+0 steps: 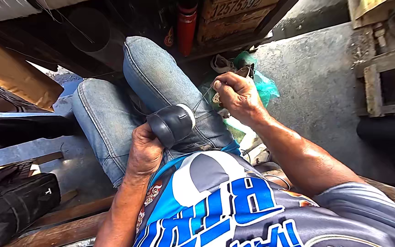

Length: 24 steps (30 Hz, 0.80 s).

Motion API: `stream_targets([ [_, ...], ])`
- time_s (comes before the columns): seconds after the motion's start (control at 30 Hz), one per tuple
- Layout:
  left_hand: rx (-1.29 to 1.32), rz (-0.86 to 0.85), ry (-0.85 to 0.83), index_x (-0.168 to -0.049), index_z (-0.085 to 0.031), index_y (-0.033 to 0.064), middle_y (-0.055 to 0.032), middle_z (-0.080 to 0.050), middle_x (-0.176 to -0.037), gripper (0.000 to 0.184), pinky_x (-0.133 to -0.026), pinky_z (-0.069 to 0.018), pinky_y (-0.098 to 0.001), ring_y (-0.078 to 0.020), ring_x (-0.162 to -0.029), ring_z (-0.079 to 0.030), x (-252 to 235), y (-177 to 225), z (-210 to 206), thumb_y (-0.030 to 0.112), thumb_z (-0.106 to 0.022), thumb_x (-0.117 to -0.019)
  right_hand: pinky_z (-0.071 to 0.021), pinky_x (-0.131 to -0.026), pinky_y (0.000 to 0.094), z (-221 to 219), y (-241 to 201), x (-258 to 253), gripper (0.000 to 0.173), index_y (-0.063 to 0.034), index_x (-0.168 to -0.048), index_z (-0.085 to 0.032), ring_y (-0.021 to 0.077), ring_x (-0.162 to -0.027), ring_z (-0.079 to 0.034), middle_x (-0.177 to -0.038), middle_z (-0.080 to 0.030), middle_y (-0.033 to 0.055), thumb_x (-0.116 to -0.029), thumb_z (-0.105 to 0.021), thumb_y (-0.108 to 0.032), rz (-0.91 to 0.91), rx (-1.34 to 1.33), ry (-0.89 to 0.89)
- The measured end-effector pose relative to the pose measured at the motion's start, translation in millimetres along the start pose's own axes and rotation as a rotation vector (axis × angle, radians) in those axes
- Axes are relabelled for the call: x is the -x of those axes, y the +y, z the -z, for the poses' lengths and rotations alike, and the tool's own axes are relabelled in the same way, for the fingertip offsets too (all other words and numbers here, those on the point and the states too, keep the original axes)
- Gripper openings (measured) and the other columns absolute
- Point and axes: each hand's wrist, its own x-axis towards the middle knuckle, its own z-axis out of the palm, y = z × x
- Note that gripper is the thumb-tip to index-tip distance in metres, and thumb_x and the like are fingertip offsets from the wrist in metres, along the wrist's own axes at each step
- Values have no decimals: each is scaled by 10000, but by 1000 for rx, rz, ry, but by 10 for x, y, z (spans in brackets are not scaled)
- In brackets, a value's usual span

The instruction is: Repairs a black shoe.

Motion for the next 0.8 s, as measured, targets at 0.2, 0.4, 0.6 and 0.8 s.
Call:
stream_targets([
  [0.2, 50, -56, 121, -1002, -767, 196, 24, -754, -1001, 139, -875, -592, -305, -84, -961, -708, 80, 104, 166, 113, -689, -922, -413, -426, 193, -5, -261, 53, 270, -26, -1184, -640, 46, -474, -460, -645, -510, -40, -1086, -423, -152, -65, -449, -207],
  [0.4, 9, -86, 256, -965, -770, 200, 13, -753, -961, 111, -814, -597, -302, -91, -913, -711, 191, 208, 254, 145, -684, -922, -393, -411, 167, -211, -590, 32, 306, -42, -1129, -656, 12, -461, -458, -603, -503, -67, -1088, -394, -195, 0, -856, -673],
  [0.6, -111, -89, 307, -930, -760, 195, 26, -748, -925, 159, -802, -593, -294, -79, -888, -708, 229, 257, 256, 146, -612, -965, -394, -466, 134, -254, -647, -51, 256, 27, -954, -689, -34, -534, -480, -661, -559, -51, -1062, -485, -83, 258, -473, -796],
  [0.8, -109, 41, 200, -968, -765, 199, 28, -744, -916, 88, -759, -592, -271, -65, -835, -699, 365, 381, 452, 173, -684, -945, -470, -583, 199, -145, -650, -56, 323, -122, -1012, -739, -13, -672, -557, -783, -626, -76, -1019, -579, -402, 299, 90, -715],
])
